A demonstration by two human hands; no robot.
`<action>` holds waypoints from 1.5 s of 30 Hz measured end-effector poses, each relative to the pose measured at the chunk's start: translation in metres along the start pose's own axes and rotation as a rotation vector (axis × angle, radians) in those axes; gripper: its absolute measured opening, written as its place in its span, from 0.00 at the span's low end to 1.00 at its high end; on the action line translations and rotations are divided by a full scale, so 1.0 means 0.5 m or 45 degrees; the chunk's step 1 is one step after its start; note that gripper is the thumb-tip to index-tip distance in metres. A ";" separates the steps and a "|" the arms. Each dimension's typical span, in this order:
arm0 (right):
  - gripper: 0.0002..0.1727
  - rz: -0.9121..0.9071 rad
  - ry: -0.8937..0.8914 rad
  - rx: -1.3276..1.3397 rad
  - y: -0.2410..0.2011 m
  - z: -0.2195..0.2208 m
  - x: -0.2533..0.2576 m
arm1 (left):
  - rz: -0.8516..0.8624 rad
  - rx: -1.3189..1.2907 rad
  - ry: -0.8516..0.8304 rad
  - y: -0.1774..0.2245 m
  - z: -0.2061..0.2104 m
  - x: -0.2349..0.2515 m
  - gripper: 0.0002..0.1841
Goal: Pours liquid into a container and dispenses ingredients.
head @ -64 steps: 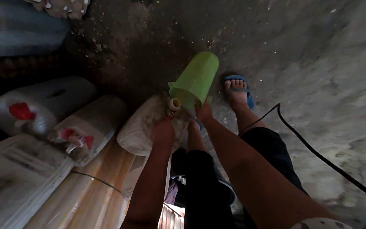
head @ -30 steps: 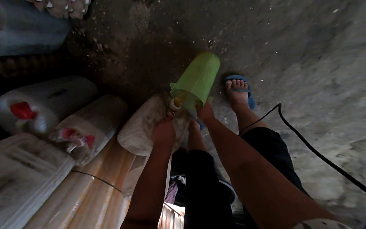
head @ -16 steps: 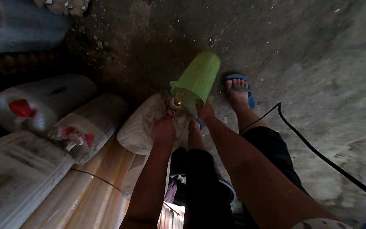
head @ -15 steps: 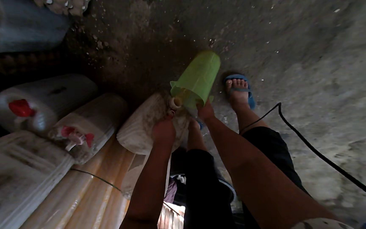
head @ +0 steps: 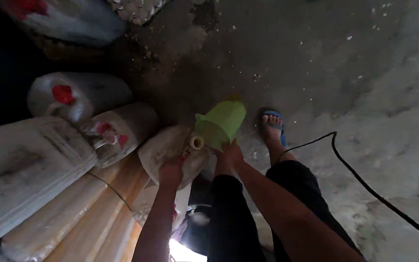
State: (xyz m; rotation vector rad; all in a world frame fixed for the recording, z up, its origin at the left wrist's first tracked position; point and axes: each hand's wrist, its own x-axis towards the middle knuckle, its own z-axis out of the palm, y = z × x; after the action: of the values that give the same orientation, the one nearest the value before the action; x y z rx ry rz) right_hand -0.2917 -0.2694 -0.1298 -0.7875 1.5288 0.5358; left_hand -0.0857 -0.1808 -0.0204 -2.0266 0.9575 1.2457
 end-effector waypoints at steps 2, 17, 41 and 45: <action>0.36 0.024 -0.005 -0.076 -0.005 0.038 -0.030 | -0.020 -0.073 0.028 -0.062 0.009 -0.023 0.20; 0.25 0.122 -0.305 0.389 -0.067 0.204 -0.252 | -0.207 -0.402 -0.071 -0.435 0.075 -0.060 0.19; 0.23 -0.167 -0.329 1.204 -0.142 -0.836 -0.745 | 0.787 -1.145 0.511 0.797 -0.272 -0.542 0.34; 0.23 -0.357 -0.212 1.624 -0.138 -1.086 -0.822 | 1.058 -1.375 0.466 1.074 -0.405 -0.585 0.40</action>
State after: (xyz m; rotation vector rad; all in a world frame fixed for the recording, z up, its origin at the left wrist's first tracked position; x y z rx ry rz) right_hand -0.6049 -0.6457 0.3486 0.0615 1.2376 -0.5715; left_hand -0.5084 -0.5665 0.2750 -2.8457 1.6340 2.2144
